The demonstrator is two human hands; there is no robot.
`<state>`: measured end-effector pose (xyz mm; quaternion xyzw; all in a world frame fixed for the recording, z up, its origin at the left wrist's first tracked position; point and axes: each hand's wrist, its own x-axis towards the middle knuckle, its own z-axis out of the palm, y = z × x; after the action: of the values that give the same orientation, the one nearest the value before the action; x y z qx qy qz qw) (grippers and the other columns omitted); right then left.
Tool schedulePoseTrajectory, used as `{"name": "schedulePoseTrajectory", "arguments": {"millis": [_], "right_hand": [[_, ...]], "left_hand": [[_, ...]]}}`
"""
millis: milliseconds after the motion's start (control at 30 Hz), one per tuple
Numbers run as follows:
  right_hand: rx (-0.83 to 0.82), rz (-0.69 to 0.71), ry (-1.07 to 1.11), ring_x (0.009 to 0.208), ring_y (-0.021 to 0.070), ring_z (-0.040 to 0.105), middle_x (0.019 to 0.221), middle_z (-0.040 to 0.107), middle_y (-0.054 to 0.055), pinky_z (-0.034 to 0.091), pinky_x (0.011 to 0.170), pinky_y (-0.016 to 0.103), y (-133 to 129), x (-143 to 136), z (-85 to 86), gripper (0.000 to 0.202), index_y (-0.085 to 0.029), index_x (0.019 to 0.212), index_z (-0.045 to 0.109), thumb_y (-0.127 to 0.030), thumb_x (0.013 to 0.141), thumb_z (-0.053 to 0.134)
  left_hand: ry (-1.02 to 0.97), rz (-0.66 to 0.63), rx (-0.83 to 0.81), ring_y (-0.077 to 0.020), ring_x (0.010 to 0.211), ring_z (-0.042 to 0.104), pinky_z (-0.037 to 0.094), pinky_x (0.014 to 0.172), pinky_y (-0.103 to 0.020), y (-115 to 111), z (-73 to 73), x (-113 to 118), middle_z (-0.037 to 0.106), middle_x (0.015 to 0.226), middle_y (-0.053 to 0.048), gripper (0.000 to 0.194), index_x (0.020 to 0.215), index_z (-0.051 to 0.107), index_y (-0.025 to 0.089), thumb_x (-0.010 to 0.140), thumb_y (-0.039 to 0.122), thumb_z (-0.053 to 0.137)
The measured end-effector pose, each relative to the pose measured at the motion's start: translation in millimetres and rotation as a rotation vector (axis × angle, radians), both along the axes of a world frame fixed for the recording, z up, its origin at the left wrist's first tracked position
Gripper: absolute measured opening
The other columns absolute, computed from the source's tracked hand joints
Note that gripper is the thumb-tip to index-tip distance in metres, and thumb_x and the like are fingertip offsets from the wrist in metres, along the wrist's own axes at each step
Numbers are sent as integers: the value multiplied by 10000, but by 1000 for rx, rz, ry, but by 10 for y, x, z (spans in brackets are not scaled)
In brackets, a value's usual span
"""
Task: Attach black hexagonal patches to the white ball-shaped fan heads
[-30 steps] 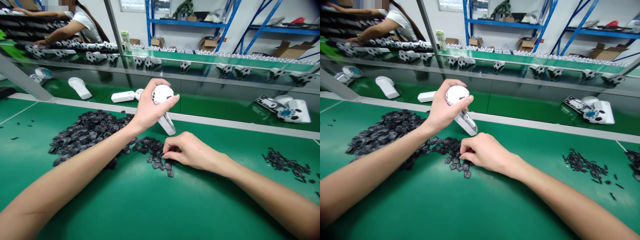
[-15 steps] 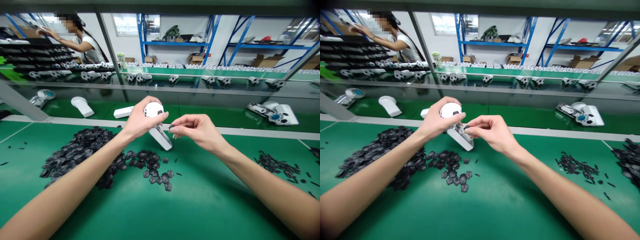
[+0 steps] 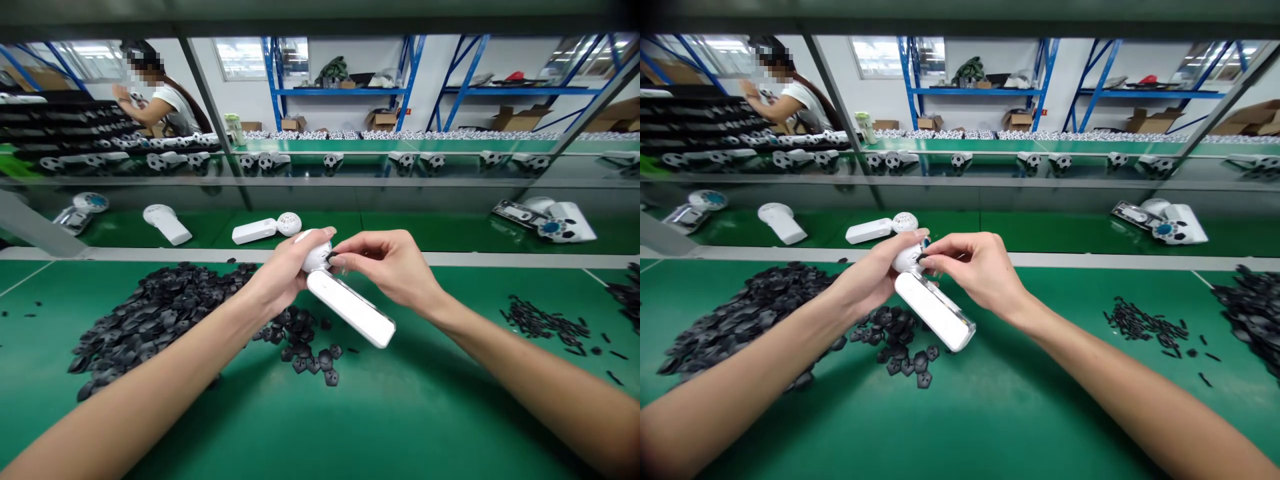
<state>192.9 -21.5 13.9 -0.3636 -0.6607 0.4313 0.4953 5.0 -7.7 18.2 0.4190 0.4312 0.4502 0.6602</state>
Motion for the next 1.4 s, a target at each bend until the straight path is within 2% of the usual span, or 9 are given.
{"name": "schedulePoseTrajectory", "arguments": {"millis": [200,333,633,800,933,1100,1200,1333,1400], "right_hand": [[11,-8,-14,704,172,768,767,827,14,580,657,254,-17,-1,6,84,-188,787,830,-249,813,882],[22,-13,-93,717,156,749,796,829,10,545,647,245,-23,-8,-8,116,-187,814,824,-289,861,853],[24,-50,-123,657,129,668,755,793,-11,491,607,254,-64,-18,-10,180,-189,768,783,-323,855,866],[-51,-51,-32,629,132,627,699,751,-11,462,583,261,-73,-60,-45,318,-184,699,710,-375,755,959],[-156,-11,3,628,164,662,655,746,-21,475,610,279,-56,-54,-16,470,-219,767,595,-402,669,1017],[-261,109,-3,677,212,733,684,758,-26,536,650,311,-17,10,16,631,-254,834,474,-475,644,1033],[-123,63,-80,675,184,682,702,717,-40,498,632,296,-22,14,-17,618,-259,862,472,-562,714,989],[333,-208,-254,652,139,532,763,624,-47,368,602,293,-61,-56,-115,561,-261,871,453,-684,896,821],[467,-263,-324,666,139,530,798,625,-35,346,609,301,-67,-84,-129,528,-259,884,461,-705,972,729]], "left_hand": [[-9,1,-26,-131,668,650,502,492,-192,-98,61,32,647,794,-1,344,874,696,192,821,446,922],[-5,-2,-38,-111,651,603,475,484,-178,-128,45,35,629,804,9,328,921,709,196,854,457,896],[98,19,61,-105,656,480,421,486,-168,-214,33,90,539,818,4,510,895,637,202,846,657,863],[203,97,173,-99,643,443,362,475,-177,-265,39,129,506,815,11,441,888,614,203,869,564,865],[318,165,314,-101,648,466,381,507,-202,-282,76,165,527,801,0,379,834,615,179,893,490,824],[382,176,314,-118,610,531,409,491,-224,-305,115,191,602,776,-7,331,913,667,176,863,460,830],[389,167,320,-107,593,505,383,476,-224,-317,153,193,585,773,-2,315,905,662,174,873,438,830],[328,182,322,-102,605,488,378,482,-230,-339,216,207,545,784,5,339,885,637,180,909,462,823],[302,157,353,-111,629,520,401,497,-237,-341,244,213,575,809,-4,354,897,644,184,912,483,832]]}}
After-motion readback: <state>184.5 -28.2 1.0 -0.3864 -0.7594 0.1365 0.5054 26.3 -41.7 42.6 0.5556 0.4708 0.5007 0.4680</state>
